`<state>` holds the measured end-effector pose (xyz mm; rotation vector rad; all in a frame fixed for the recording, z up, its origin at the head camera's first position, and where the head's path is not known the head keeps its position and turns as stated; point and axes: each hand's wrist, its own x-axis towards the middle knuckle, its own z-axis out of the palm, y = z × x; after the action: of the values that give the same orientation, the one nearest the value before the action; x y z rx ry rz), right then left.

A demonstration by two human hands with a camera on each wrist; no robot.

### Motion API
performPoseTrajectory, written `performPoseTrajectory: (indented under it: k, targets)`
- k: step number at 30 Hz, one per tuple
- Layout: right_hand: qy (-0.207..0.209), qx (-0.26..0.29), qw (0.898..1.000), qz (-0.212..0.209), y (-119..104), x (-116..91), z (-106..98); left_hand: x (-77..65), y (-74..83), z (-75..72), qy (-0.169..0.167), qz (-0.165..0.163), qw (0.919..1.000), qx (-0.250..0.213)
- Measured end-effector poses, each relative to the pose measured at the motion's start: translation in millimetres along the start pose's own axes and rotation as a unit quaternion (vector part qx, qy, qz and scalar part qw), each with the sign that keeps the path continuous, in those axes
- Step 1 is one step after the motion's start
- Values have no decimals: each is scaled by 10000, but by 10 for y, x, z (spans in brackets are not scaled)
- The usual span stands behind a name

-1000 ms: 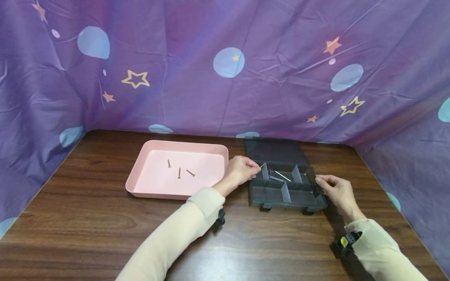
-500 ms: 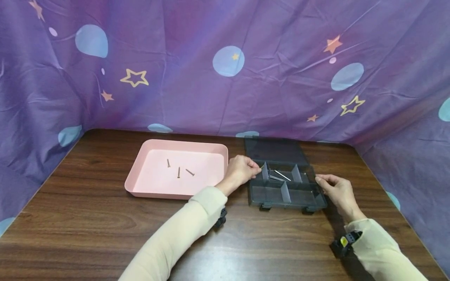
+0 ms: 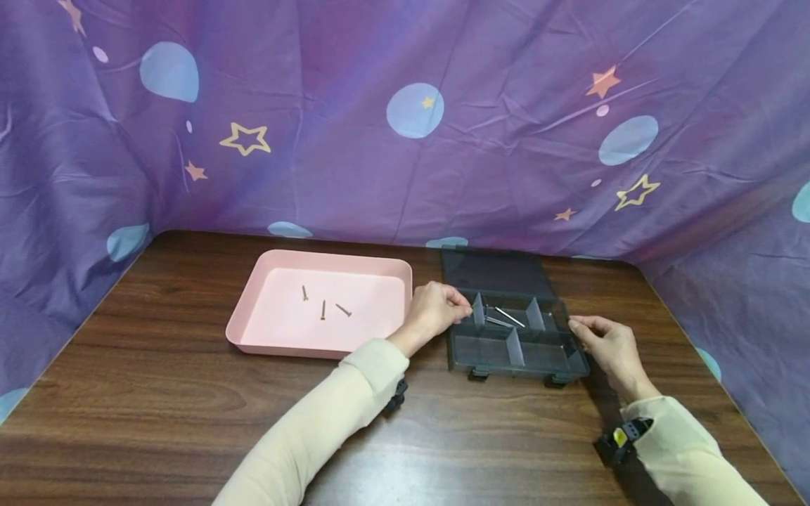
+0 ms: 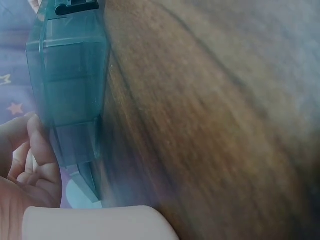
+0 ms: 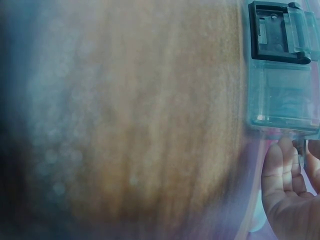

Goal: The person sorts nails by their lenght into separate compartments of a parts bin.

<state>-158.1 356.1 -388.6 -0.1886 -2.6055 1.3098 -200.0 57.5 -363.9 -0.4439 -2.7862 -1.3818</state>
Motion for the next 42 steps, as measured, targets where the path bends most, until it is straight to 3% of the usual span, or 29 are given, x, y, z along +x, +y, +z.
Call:
performPoseTrajectory:
  k: [12,19,22,24,28,42]
  targets:
    - [14,-131,9999,37,21,-6,22,-29,-18,21,-28,17,9999,-144]
    - [-29,-44,10000,58,37,-19,17,-67,-45,-44,-215,-250,9931,-1127]
    - [-27,82,10000,44,33,-11,8,-103,-79,-134,-235,-445,9862,-1579]
    - [-8,103,9999,-2,26,-6,6,-128,-110,-211,-171,-564,9852,-1609]
    - [16,60,9999,-101,14,7,10,-159,-195,-382,19,-627,9877,-1435]
    - [-47,182,9998,-101,19,16,4,-289,-616,-972,405,-1233,9819,-1376]
